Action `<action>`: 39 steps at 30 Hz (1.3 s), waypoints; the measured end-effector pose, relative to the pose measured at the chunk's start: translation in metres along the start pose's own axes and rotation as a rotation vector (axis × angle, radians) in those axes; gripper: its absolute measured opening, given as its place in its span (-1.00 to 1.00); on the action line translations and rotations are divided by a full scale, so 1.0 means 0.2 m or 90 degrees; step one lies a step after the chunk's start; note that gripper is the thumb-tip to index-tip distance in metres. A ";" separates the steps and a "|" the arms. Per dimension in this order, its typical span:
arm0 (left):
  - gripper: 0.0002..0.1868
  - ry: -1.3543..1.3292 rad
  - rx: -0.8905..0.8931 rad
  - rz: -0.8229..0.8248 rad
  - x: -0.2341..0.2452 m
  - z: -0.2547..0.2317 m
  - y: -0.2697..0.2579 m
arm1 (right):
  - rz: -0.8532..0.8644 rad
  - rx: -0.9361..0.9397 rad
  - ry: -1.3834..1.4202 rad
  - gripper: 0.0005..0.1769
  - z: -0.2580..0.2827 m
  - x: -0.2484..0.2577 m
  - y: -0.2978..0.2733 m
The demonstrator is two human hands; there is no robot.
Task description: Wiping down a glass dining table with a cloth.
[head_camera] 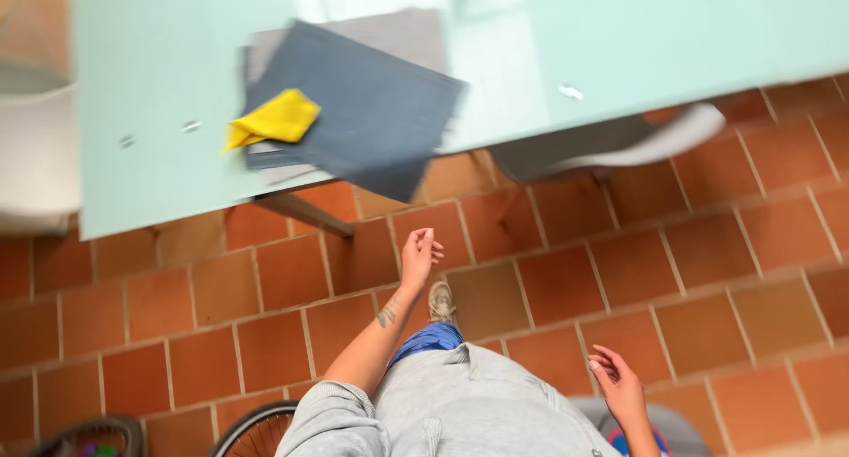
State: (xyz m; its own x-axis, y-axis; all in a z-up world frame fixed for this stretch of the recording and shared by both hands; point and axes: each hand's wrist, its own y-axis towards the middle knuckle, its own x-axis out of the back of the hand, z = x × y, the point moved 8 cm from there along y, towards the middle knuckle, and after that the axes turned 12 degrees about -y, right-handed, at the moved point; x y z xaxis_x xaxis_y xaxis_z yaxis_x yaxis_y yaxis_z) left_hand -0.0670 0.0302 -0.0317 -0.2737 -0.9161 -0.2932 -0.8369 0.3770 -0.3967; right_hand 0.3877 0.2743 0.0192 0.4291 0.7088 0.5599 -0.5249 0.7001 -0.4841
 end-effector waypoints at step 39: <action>-0.38 -0.517 0.165 -0.256 0.75 -0.21 0.74 | 0.282 0.806 -0.594 -0.56 3.18 -2.55 1.26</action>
State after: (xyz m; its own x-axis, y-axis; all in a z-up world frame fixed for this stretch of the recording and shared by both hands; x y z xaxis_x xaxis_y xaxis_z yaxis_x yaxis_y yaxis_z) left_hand -0.2510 -0.0579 -0.0986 0.5095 -0.6447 -0.5699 -0.6383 0.1610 -0.7527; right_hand -0.4307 0.0339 0.0395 -0.2322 0.1996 0.9520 -0.9142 -0.3790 -0.1435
